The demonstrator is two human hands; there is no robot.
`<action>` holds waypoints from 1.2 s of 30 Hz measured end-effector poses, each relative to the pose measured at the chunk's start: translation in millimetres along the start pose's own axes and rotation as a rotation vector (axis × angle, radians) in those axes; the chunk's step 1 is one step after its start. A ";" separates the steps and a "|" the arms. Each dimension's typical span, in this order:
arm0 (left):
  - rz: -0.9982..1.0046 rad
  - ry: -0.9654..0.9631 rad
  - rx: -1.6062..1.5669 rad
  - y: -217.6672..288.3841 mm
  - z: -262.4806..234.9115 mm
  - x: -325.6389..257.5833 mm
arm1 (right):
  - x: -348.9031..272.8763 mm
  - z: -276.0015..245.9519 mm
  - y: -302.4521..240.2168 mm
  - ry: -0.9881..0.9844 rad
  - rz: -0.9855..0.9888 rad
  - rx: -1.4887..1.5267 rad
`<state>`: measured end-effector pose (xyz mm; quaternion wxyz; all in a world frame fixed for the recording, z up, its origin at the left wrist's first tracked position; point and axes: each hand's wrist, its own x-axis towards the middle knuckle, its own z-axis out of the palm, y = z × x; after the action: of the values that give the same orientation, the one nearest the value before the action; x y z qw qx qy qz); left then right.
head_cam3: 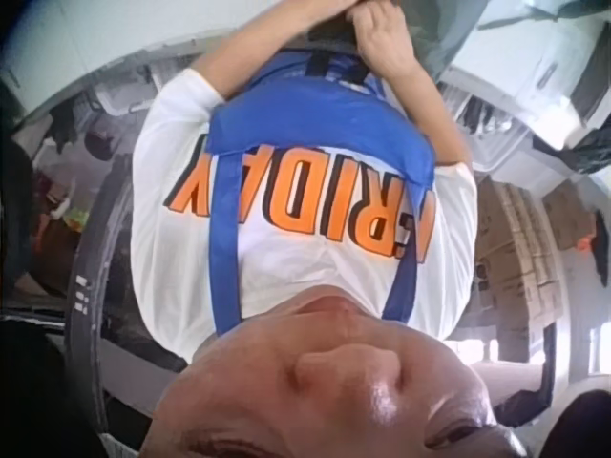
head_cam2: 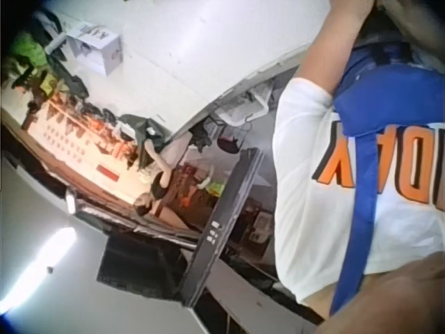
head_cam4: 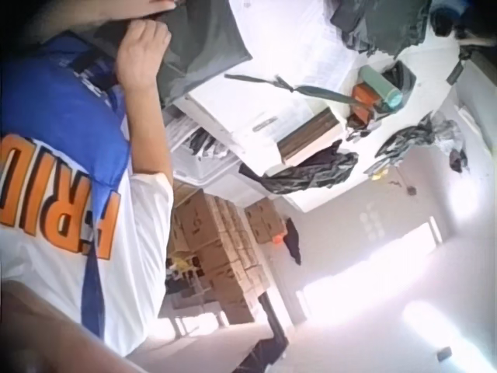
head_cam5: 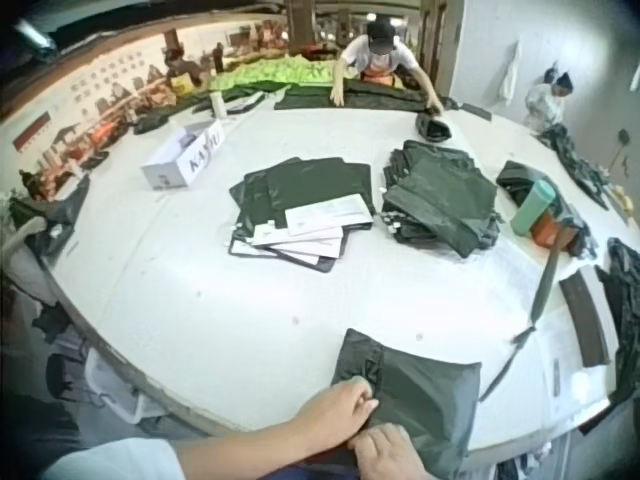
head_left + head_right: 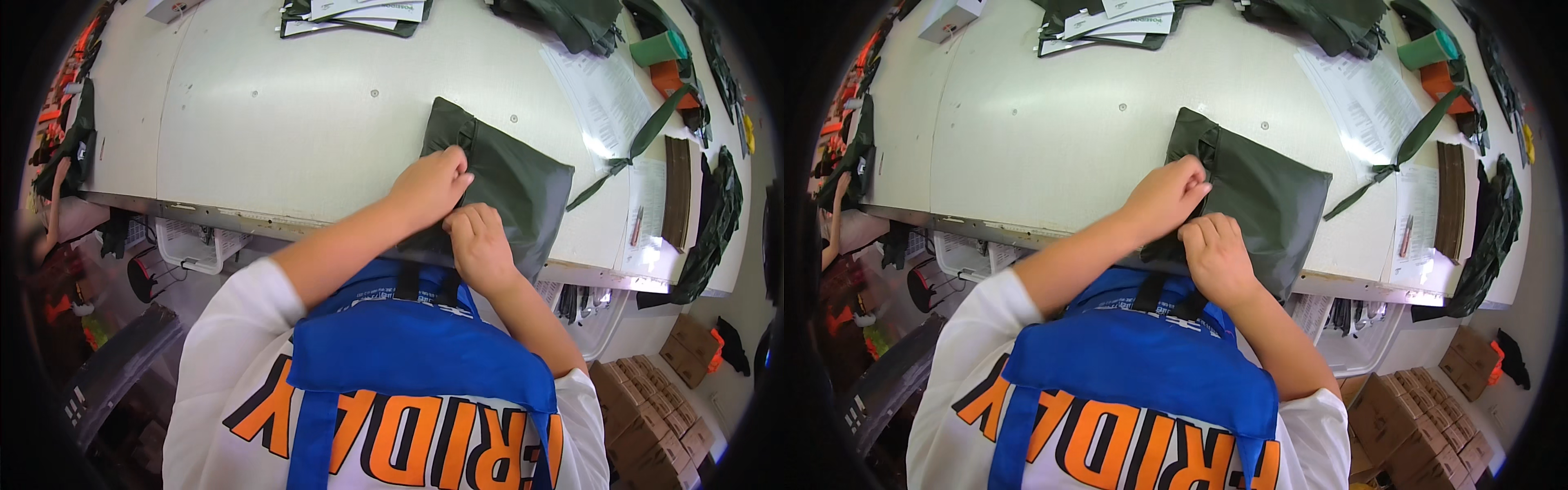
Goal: The person trims excess fabric and threads from the seams of a green jacket using small scissors. They repeatedly unfold, inspect, and cut along the edges, then refold the jacket on the table.
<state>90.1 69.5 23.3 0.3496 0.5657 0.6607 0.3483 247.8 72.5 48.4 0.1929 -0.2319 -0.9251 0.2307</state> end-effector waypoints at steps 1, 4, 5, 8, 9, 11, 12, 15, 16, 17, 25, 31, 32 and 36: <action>0.032 0.000 0.021 8.1 -14.0 -19.2 | 1.1 1.1 0.3 0.011 0.022 0.022; 0.003 -0.044 0.199 10.0 -24.1 -77.9 | 11.6 -3.6 -8.5 0.003 0.157 0.164; 0.034 0.031 0.189 7.3 -19.5 -86.2 | 16.6 -6.1 -13.9 -0.016 0.173 0.168; 0.135 0.113 0.324 -2.1 -8.9 -75.5 | 16.8 6.8 -16.3 -0.044 0.174 0.200; 0.115 0.097 0.313 -3.9 -5.2 -76.6 | 17.4 9.4 -16.3 -0.034 0.168 0.191; 0.078 0.061 0.293 -6.6 0.1 -78.8 | 18.2 10.3 -14.8 -0.031 0.138 0.171; 0.082 0.085 0.279 -6.8 -0.1 -78.2 | 18.5 11.2 -13.6 -0.028 0.125 0.162; 0.065 0.091 0.265 -7.3 0.3 -80.2 | 31.1 13.9 8.4 0.022 0.135 0.047; 0.044 0.049 0.279 -6.4 0.6 -82.4 | 38.3 10.2 13.2 0.020 0.167 0.039; 0.025 0.007 0.300 -7.5 -0.8 -84.0 | 45.4 10.9 20.8 0.033 0.176 0.025; -0.062 -0.161 0.244 -8.7 -6.6 -102.5 | 98.8 10.0 64.5 0.038 0.323 0.017; 0.236 0.059 0.349 14.6 -18.3 -71.3 | 34.7 -2.1 64.6 0.176 0.430 -0.282; 0.352 0.134 0.396 13.8 -12.6 -59.9 | 11.8 -3.7 59.2 0.123 0.533 -0.384; 0.228 -0.024 0.538 -19.7 22.1 -37.5 | -37.2 2.8 50.0 0.025 0.778 -0.474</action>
<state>103.4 31.4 -2.4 0.1533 0.7128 0.6572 0.1908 293.9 91.6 10.9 0.0448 -0.6027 -0.7940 0.0651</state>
